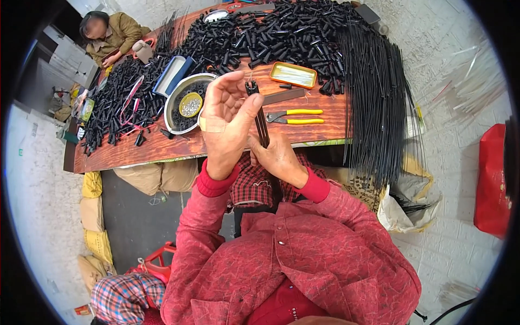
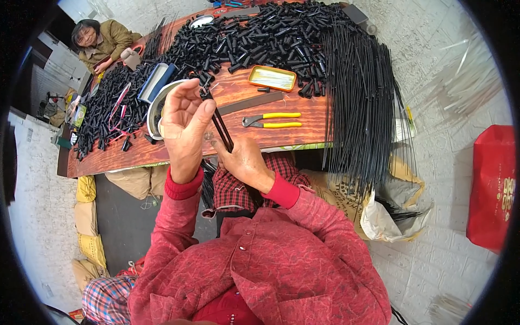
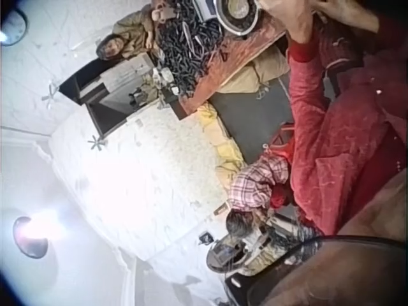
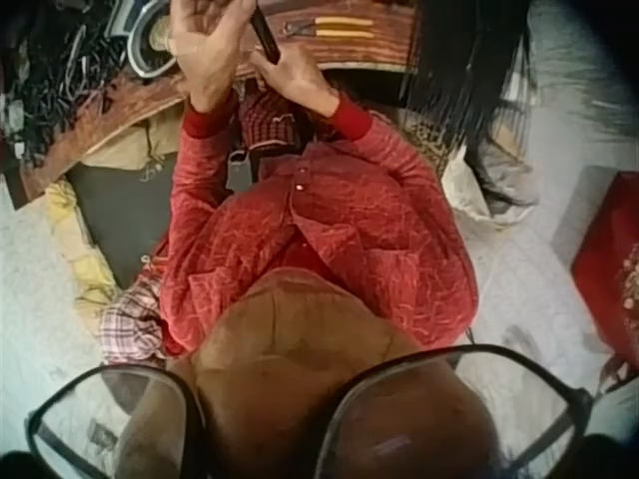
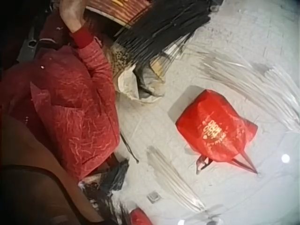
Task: Assembling bundles of wire items by attaching caps and trimming the ends with wire cutters at a workbench.
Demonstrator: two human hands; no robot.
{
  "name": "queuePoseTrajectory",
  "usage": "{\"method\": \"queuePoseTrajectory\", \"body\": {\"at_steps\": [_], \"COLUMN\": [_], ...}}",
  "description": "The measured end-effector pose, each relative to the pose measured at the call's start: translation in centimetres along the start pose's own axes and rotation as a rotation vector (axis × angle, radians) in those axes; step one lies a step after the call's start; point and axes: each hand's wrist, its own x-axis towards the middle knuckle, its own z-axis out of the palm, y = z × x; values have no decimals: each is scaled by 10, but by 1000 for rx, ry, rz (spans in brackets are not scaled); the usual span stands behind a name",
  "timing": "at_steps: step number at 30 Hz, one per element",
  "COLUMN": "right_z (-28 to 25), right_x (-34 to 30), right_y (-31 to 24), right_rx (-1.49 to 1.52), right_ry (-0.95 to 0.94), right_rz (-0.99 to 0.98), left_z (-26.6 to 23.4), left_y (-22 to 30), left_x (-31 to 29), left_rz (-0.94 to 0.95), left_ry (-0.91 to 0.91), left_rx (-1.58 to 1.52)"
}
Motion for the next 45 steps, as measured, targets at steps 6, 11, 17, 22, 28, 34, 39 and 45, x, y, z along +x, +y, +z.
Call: {"method": "queuePoseTrajectory", "body": {"at_steps": [6, 11, 17, 22, 28, 34, 39, 45], "right_z": [-34, -65, -73, -74, -71, -64, -63, -65], "right_x": [4, 25, 42, 49, 36, 44, 50, 48], "right_y": [-19, -59, -82, -89, -93, -75, -76, -77], "right_rx": [-182, 387, 285, 177, 347, 668, 743, 771], "right_ry": [-172, -84, -139, -163, -265, -374, -473, -568], "right_rz": [-231, -280, -344, -396, -134, -85, -44, -37], "left_z": [-7, -13, -13, -24, -15, -18, -34, -34], "left_y": [6, 10, 18, 20, 27, 25, 33, 40], "left_x": [-2, -3, 10, 13, -2, -12, 3, -1], "left_rz": [-82, -107, -134, -146, -195, -129, -234, -288], "left_ry": [-15, -71, -82, -109, -131, -54, -189, -190], "left_rx": [-37, -84, -88, -9, -84, 144, 6, -146]}}
